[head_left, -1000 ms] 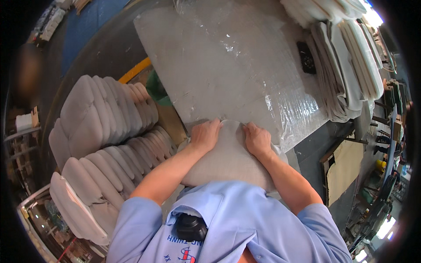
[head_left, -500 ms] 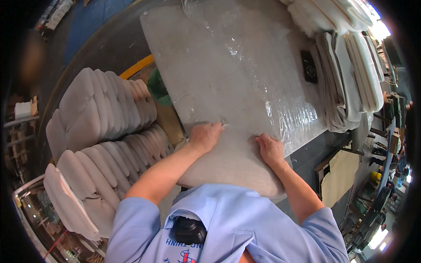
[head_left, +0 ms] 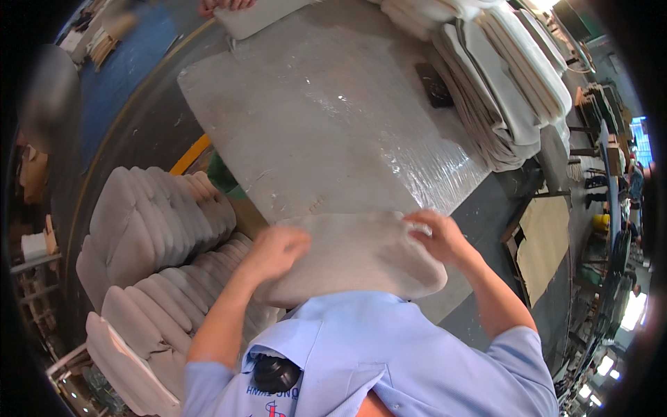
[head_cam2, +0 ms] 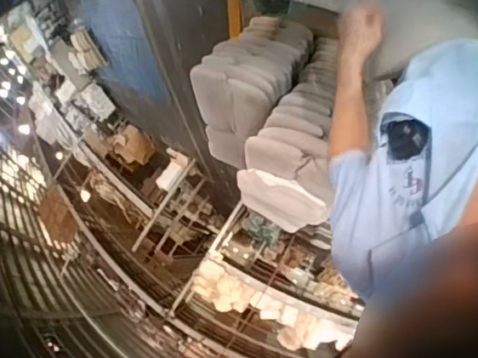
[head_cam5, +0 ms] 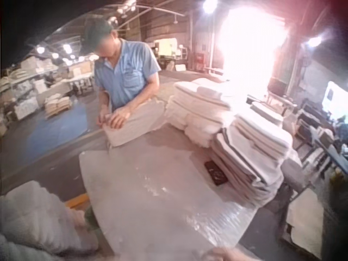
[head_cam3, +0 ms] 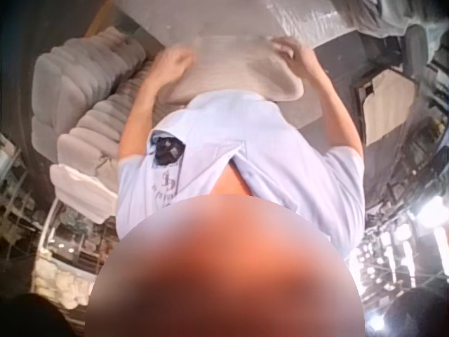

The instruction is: The person inserts white foam cushions into fabric covers at a work table. They align the foam, pull the cover over it, and smooth the edges. A coworker performs similar actions nearby.

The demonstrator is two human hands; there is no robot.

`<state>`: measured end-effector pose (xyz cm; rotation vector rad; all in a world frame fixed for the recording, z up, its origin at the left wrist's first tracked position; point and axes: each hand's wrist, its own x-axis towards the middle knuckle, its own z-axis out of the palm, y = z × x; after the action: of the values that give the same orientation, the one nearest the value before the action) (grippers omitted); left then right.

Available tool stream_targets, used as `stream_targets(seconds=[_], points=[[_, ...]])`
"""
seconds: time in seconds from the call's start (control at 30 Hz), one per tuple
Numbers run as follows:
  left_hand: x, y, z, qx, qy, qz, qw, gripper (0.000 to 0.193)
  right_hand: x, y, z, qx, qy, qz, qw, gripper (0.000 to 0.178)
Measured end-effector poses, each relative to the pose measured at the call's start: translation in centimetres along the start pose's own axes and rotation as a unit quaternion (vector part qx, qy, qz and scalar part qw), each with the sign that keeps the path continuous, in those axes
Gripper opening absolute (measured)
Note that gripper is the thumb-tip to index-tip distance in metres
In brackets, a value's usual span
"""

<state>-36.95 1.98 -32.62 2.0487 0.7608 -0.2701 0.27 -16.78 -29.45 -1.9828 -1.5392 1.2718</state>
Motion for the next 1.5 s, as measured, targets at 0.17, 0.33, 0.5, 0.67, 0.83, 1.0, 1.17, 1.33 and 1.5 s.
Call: stream_targets(seconds=[0.17,0.33,0.5,0.67,0.83,1.0,1.17,1.33,1.5], points=[[-3.1,2.6,3.6,0.011,-0.108,-0.001,0.994,0.056,-4.2,-2.8,4.5,-0.066,-0.167,-0.064,0.982,0.063],[1.3,-0.2,4.9,0.004,-0.123,-0.012,0.992,0.058,-0.4,-0.9,5.8,-0.031,-0.165,-0.016,0.986,0.07],[2.7,-1.6,4.0,-0.068,-0.076,-0.044,0.994,0.052,0.9,1.7,4.6,0.018,-0.113,0.085,0.99,0.07],[-4.8,-3.8,2.1,-0.014,0.05,-0.223,0.973,0.065,-7.8,4.2,3.3,0.008,0.148,0.221,0.964,0.08],[-8.4,-5.5,4.3,-0.516,0.062,-0.3,0.8,0.079,-11.3,0.3,6.0,0.495,0.116,0.339,0.792,0.092],[-6.8,1.8,2.2,-0.573,0.171,-0.076,0.798,0.067,-9.6,-1.2,-0.9,0.524,0.334,0.082,0.779,0.086],[-4.5,7.8,8.3,-0.511,0.338,0.139,0.778,0.07,-6.3,-10.7,0.1,0.667,0.351,-0.117,0.647,0.089],[-3.0,2.8,10.4,-0.435,0.112,-0.063,0.891,0.05,-7.4,-8.6,-0.4,0.478,0.36,-0.116,0.793,0.081],[-3.3,-1.9,2.2,-0.668,0.035,-0.069,0.74,0.073,-11.0,-11.7,-1.0,0.081,0.272,-0.142,0.948,0.076]])
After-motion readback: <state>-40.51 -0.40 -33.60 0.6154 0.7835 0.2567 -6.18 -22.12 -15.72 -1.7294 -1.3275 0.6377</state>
